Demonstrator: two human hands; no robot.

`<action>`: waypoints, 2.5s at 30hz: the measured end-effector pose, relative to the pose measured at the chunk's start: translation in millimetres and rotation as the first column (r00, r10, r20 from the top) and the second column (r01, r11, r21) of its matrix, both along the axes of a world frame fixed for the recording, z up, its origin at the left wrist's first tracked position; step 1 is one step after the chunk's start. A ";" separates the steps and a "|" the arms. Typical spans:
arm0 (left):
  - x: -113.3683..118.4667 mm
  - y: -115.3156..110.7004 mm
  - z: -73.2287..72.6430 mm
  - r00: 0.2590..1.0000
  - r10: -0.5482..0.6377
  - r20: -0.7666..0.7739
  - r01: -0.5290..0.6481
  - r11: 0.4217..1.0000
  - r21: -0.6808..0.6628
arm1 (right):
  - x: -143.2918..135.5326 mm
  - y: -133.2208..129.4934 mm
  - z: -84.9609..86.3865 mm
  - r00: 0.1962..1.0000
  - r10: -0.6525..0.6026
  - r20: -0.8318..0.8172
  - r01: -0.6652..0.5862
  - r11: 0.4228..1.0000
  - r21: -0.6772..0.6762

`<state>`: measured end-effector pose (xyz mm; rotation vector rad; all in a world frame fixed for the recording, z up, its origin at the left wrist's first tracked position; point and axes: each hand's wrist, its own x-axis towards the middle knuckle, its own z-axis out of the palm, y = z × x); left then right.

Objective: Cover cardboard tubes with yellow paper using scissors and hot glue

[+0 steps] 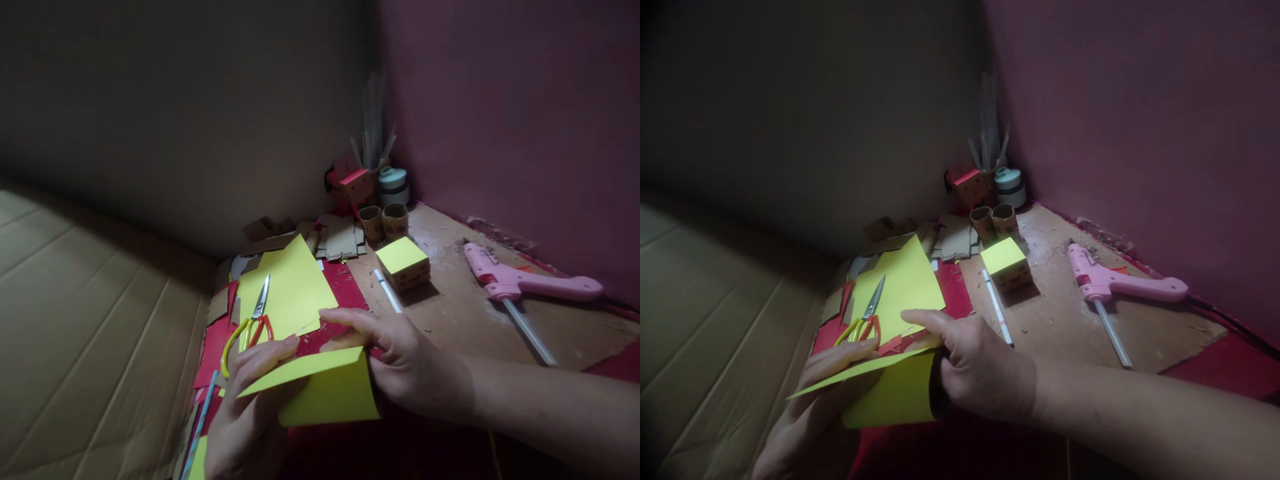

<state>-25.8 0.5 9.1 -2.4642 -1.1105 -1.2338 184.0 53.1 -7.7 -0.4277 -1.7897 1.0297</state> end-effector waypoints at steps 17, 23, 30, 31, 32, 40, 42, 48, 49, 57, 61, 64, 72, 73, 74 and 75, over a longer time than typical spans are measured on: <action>3.6 -4.1 -4.3 0.996 -0.005 0.093 0.017 0.991 -0.131 | 0.9 0.3 5.6 0.993 0.115 -0.020 -0.115 0.993 -0.032; -1.9 -4.3 -8.2 0.991 0.011 0.130 0.021 0.969 -0.245 | 1.0 1.1 8.7 0.989 0.149 -0.008 -0.149 0.985 -0.082; 2.4 -2.9 -8.9 0.968 0.043 0.246 0.048 0.935 -0.350 | -0.9 3.7 1.9 0.984 0.175 0.013 -0.170 0.968 -0.187; 3.3 -2.6 -9.1 0.966 0.043 0.254 0.049 0.937 -0.347 | -1.2 3.9 1.8 0.984 0.179 0.008 -0.173 0.962 -0.211; 4.1 -2.3 -9.5 0.965 0.046 0.257 0.046 0.939 -0.341 | -1.4 3.8 2.0 0.983 0.183 -0.003 -0.179 0.955 -0.237; 5.6 1.9 -11.8 0.967 0.025 0.252 0.057 0.948 -0.313 | -2.8 1.1 1.6 0.959 0.260 -0.115 -0.281 0.803 -0.526; 5.7 2.4 -11.8 0.957 0.026 0.289 0.072 0.943 -0.324 | -2.8 1.0 -0.8 0.944 0.289 -0.157 -0.325 0.753 -0.572; 5.2 3.2 -14.5 0.913 0.010 0.408 0.139 0.932 -0.334 | -3.3 0.0 -4.6 0.935 0.299 -0.191 -0.350 0.692 -0.631; 5.5 2.9 -14.4 0.907 0.008 0.421 0.149 0.929 -0.338 | -3.5 -0.2 -4.3 0.934 0.298 -0.198 -0.353 0.677 -0.645; -0.7 4.0 -2.6 0.842 0.147 0.519 0.029 0.948 -0.315 | -4.5 5.8 -1.4 0.892 0.283 -0.353 -0.452 0.517 -0.727; -34.6 18.0 4.4 0.765 0.624 0.158 -0.512 0.738 -0.439 | -4.9 6.5 -4.8 0.891 0.272 -0.363 -0.453 0.485 -0.748; -64.8 26.2 5.2 0.735 0.671 -0.102 -0.618 0.600 -0.508 | -6.4 3.5 -4.1 0.877 0.278 -0.393 -0.480 0.440 -0.759; -82.1 37.3 -11.2 0.561 0.573 -0.598 -0.819 0.278 -0.502 | -3.5 -6.7 9.6 0.850 0.332 -0.410 -0.514 0.345 -0.786; -79.6 39.2 -12.0 0.544 0.558 -0.626 -0.830 0.251 -0.498 | -3.3 -6.5 10.0 0.848 0.334 -0.411 -0.516 0.349 -0.782; -76.9 41.0 -12.1 0.530 0.543 -0.651 -0.839 0.226 -0.495 | -3.2 -6.0 10.5 0.848 0.327 -0.416 -0.519 0.359 -0.776; -74.4 42.7 -11.5 0.518 0.529 -0.672 -0.846 0.204 -0.492 | -3.1 -5.3 11.2 0.849 0.318 -0.422 -0.521 0.370 -0.770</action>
